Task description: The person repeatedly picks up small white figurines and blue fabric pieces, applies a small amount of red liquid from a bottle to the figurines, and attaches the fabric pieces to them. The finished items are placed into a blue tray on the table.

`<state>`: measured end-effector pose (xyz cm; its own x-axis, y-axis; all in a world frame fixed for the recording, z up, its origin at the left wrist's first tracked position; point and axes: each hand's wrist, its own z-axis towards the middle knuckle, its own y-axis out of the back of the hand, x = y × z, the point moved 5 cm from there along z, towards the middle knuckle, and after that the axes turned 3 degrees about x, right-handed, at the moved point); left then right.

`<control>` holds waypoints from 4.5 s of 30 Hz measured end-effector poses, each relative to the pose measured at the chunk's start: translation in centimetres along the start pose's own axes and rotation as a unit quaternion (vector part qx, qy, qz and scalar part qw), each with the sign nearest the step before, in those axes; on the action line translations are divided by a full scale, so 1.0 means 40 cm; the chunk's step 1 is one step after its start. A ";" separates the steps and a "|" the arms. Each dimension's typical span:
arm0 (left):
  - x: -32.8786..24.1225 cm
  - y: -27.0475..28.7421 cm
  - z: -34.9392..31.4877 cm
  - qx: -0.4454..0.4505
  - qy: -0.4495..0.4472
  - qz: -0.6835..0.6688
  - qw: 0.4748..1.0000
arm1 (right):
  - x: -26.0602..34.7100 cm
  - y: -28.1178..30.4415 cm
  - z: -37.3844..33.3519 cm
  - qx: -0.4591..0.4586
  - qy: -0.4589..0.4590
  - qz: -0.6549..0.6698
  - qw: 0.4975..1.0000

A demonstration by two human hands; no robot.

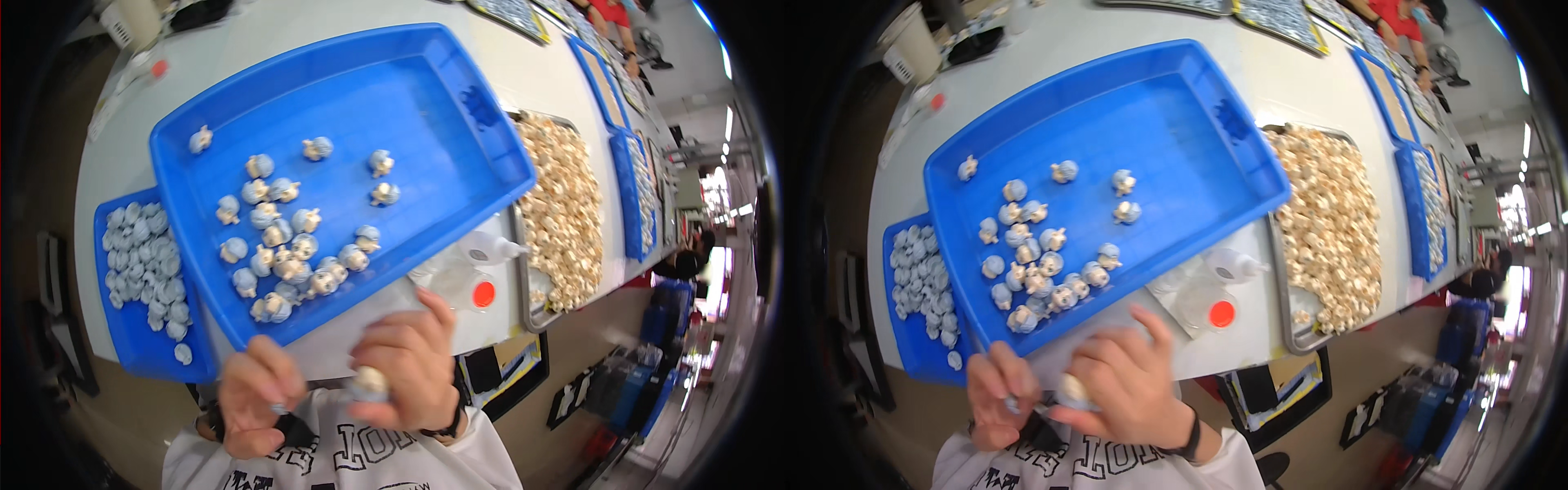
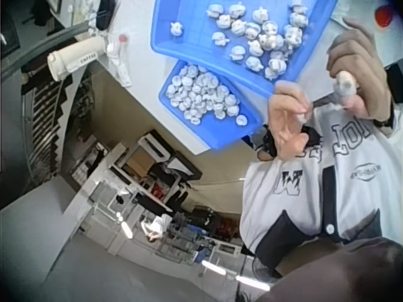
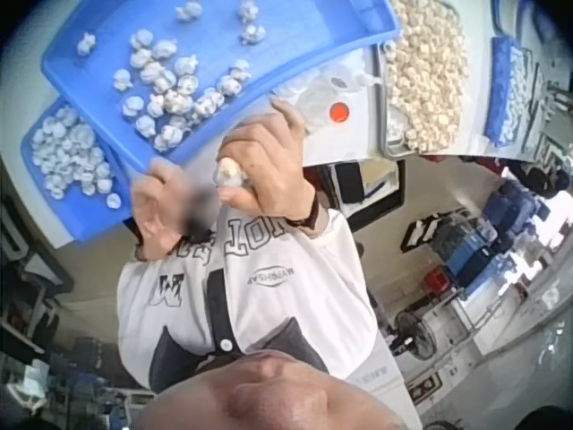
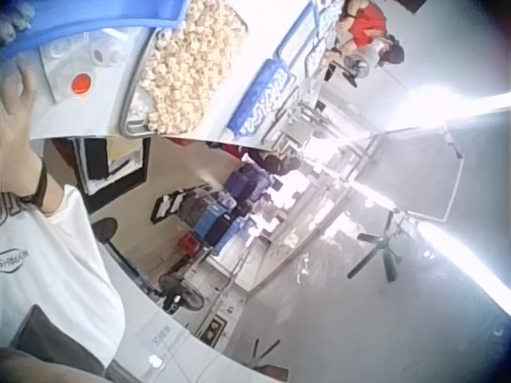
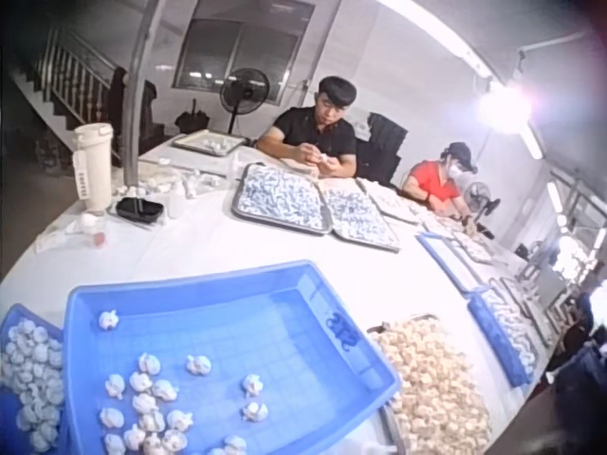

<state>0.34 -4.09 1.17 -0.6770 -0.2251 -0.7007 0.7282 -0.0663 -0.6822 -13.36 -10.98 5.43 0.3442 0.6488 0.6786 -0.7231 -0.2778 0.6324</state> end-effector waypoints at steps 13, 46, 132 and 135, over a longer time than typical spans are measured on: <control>0.008 0.044 -0.056 0.014 0.075 -0.028 0.997 | 0.007 -0.037 0.038 -0.010 -0.021 -0.070 0.997; 0.085 -0.035 0.006 0.255 0.261 0.057 0.929 | 0.041 0.032 -0.038 0.131 0.134 0.115 0.975; 0.086 -0.007 0.006 0.058 0.338 -0.045 0.938 | -0.128 0.197 -0.067 -0.030 -0.148 -0.263 0.953; 0.090 0.000 0.000 0.076 0.321 -0.047 0.943 | -0.128 0.198 -0.070 -0.032 -0.152 -0.264 0.952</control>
<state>-2.10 -4.89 -1.34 -0.6296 0.4200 -0.6536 0.6351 -0.2063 -0.7444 -22.55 -14.53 5.91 0.8200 0.4481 0.3561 -0.4333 0.0796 0.8977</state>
